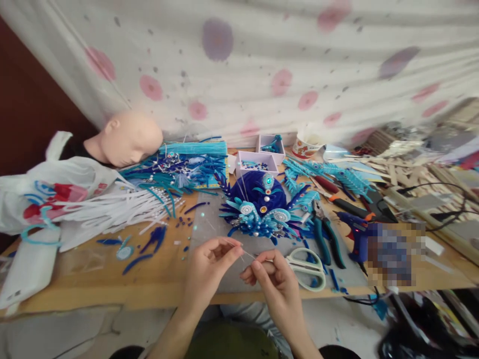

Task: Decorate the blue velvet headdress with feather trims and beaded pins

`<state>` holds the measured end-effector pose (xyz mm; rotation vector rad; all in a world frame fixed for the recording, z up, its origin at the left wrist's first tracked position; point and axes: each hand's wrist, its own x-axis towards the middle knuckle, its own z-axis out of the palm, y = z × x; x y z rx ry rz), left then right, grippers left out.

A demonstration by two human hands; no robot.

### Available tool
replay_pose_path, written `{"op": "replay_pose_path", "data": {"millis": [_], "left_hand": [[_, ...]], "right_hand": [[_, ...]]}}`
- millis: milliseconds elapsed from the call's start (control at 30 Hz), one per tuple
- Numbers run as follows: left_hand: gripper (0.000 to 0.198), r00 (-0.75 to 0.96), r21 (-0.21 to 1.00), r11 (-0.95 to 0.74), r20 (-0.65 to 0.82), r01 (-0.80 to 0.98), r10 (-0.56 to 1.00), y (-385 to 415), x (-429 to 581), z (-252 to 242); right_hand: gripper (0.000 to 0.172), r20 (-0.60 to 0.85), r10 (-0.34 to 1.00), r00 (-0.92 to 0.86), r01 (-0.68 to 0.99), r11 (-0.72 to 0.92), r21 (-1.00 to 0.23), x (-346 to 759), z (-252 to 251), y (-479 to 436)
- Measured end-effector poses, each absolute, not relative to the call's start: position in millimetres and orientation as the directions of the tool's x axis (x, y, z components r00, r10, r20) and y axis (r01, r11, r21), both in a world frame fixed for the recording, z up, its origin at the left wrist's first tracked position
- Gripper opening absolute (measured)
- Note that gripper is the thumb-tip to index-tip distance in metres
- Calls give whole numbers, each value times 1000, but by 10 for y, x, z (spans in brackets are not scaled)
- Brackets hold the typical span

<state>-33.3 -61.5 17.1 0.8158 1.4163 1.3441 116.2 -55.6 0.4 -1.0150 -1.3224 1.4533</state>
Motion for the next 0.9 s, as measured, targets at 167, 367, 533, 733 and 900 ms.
{"op": "replay_pose_path", "data": {"millis": [167,367,533,733,900], "left_hand": [[18,-277,971,117,-173,-207,945,-560,-141,202],[17,-308,972,96,-161,-215,938,-518,1,233],[29,-399,951,25,-154,-309,904,-425,-83,315],[32,-267,943,189,-264,-275,927,-374,-259,500],[28,-264,954,253,-288,-158,921,-401,-388,586]], "right_hand": [[21,11,976,-216,-105,-12,-994,1306,4,-588],[19,47,969,-242,-123,17,-992,1481,-39,-576],[13,87,955,-285,-40,79,-996,1654,-65,-529],[14,110,920,-377,81,150,-985,1803,-51,-493],[14,205,848,-488,202,338,-919,1864,9,-431]]}}
